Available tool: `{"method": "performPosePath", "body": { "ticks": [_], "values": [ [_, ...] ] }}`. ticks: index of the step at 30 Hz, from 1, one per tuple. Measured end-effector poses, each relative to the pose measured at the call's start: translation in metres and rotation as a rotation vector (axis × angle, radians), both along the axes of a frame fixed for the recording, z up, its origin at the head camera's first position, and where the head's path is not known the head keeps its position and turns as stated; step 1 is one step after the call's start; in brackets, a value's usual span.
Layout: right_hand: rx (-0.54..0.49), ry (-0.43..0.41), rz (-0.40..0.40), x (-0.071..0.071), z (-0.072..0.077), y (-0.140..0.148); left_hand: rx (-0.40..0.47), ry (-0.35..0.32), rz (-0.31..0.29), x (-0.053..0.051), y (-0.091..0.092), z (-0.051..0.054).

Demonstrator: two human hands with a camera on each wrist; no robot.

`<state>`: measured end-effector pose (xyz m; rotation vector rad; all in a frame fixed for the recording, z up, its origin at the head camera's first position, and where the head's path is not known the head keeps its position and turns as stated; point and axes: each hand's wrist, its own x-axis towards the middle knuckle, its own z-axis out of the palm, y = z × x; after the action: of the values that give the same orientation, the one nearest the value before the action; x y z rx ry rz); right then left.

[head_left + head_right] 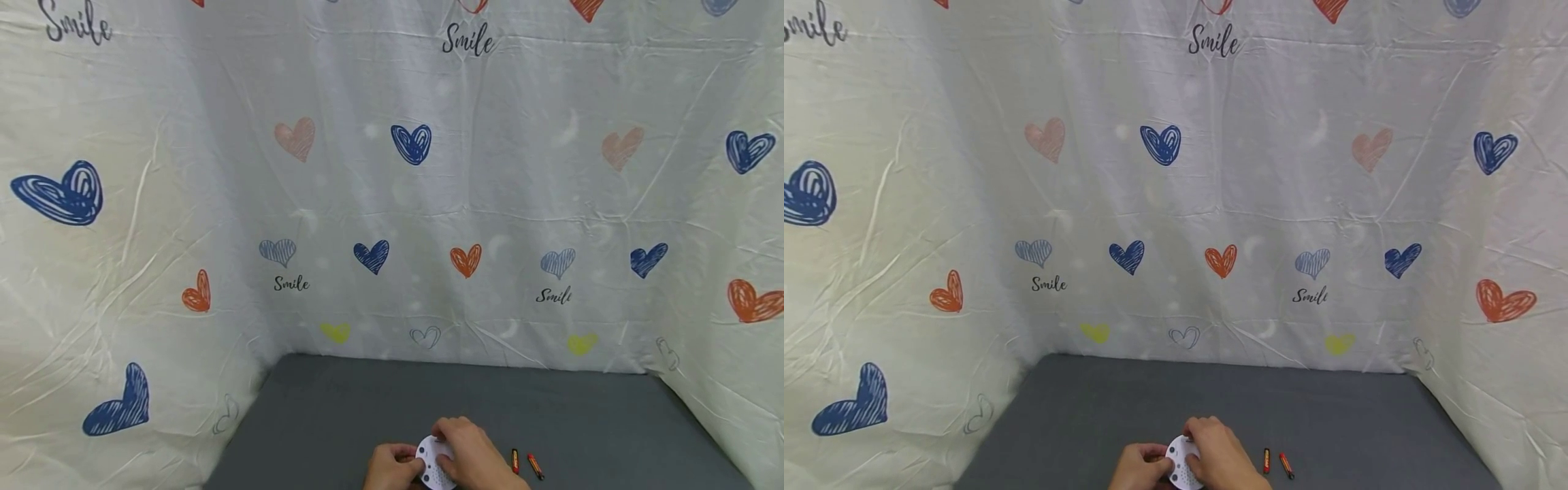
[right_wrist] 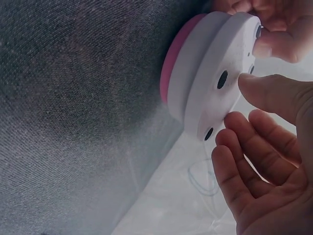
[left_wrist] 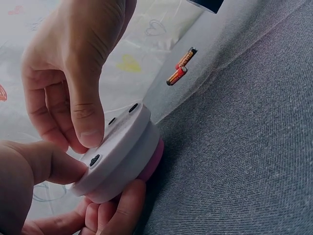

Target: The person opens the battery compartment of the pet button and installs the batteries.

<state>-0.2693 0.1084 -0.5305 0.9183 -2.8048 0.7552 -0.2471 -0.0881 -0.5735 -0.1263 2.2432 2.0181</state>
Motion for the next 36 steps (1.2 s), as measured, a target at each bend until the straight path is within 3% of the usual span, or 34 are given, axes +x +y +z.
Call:
{"method": "performPosePath", "body": {
  "ticks": [7, 17, 27, 36],
  "values": [
    [0.017, 0.027, 0.006, 0.0015, -0.0001, -0.0039, 0.011, -0.009, 0.004, 0.0016, 0.0005, 0.0012],
    [0.037, -0.015, 0.007, 0.0002, 0.0002, -0.0066, -0.023, -0.017, 0.025, 0.0031, 0.0008, 0.0006],
    [0.055, -0.045, 0.064, -0.0025, 0.0002, -0.0057, -0.050, 0.035, 0.019, 0.0028, -0.0002, -0.0030],
    [0.042, -0.031, 0.085, -0.0040, -0.0006, -0.0035, -0.042, 0.001, 0.004, 0.0024, -0.0002, 0.0000]
  ]
}}
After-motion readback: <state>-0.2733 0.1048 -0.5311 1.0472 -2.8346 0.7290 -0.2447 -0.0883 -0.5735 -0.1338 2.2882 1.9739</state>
